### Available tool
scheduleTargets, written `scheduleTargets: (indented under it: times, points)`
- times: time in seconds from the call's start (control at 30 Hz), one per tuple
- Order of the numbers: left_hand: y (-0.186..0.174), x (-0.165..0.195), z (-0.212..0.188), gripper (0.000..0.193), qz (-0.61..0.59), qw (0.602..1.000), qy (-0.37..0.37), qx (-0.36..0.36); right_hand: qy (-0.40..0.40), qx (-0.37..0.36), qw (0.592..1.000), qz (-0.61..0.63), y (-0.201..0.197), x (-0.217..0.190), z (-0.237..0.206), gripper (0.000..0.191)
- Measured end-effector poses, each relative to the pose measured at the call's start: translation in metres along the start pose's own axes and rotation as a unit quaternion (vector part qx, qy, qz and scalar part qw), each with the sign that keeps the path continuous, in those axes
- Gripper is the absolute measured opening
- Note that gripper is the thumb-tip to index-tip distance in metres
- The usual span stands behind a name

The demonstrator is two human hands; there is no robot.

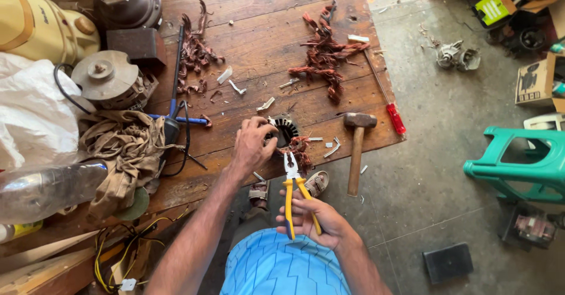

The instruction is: The person uses pliers to pull and cut copper wire from a motor stator on a wooden workbench. The person repeatedly grips, pulls, and cuts the wire, accumulating copper strands on the table.

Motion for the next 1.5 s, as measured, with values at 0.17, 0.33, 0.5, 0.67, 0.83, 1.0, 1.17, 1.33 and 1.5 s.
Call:
scheduleTargets:
  times: [0.17,0.33,0.5,0.67,0.83,1.0,1.17,1.33,1.5]
  points:
    - [-0.003,0.0,-0.004,0.026,-0.024,0.999,-0.019,0.016,0.02,0.055,0.996,0.064,-0.014,0.013,0.013,0.044]
    - [0.017,-0.007,0.003,0.047,-0.051,0.998,-0.026,-0.04,0.054,0.062,0.988,0.128,-0.011,0.029,0.027,0.042]
    - [0.032,-0.014,0.003,0.059,-0.07,0.995,0.01,-0.07,0.085,0.136,0.981,0.112,-0.021,0.045,0.036,0.024]
    - [0.037,-0.02,0.0,0.06,-0.06,0.993,0.023,-0.1,0.093,0.016,0.988,0.125,-0.013,0.045,0.039,0.015]
    - [0.039,-0.021,-0.004,0.058,-0.062,0.988,0.018,-0.141,0.011,0.177,0.983,-0.047,-0.048,0.044,0.048,0.018]
    - [0.033,-0.016,-0.006,0.058,0.013,0.987,0.068,-0.146,-0.299,0.327,0.691,-0.571,-0.062,-0.041,0.03,0.023]
    - [0.037,-0.014,-0.003,0.059,0.046,0.984,0.077,-0.152,-0.376,0.319,0.592,-0.637,-0.072,-0.091,0.02,0.025]
    - [0.049,-0.019,-0.004,0.059,0.071,0.979,0.064,-0.178,-0.378,0.305,0.607,-0.629,-0.104,-0.062,0.011,0.027]
    - [0.042,-0.012,-0.005,0.058,0.061,0.984,0.079,-0.149,-0.308,0.321,0.556,-0.702,-0.159,0.002,-0.003,0.04]
Point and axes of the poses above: each hand's wrist, its own z-axis towards the middle knuckle, its own y-axis out of the palm, x = y × z, the point moved 8 cm from there along z, towards the middle knuckle, and after that the axes turned 11 degrees about x, right-handed, at the moved point
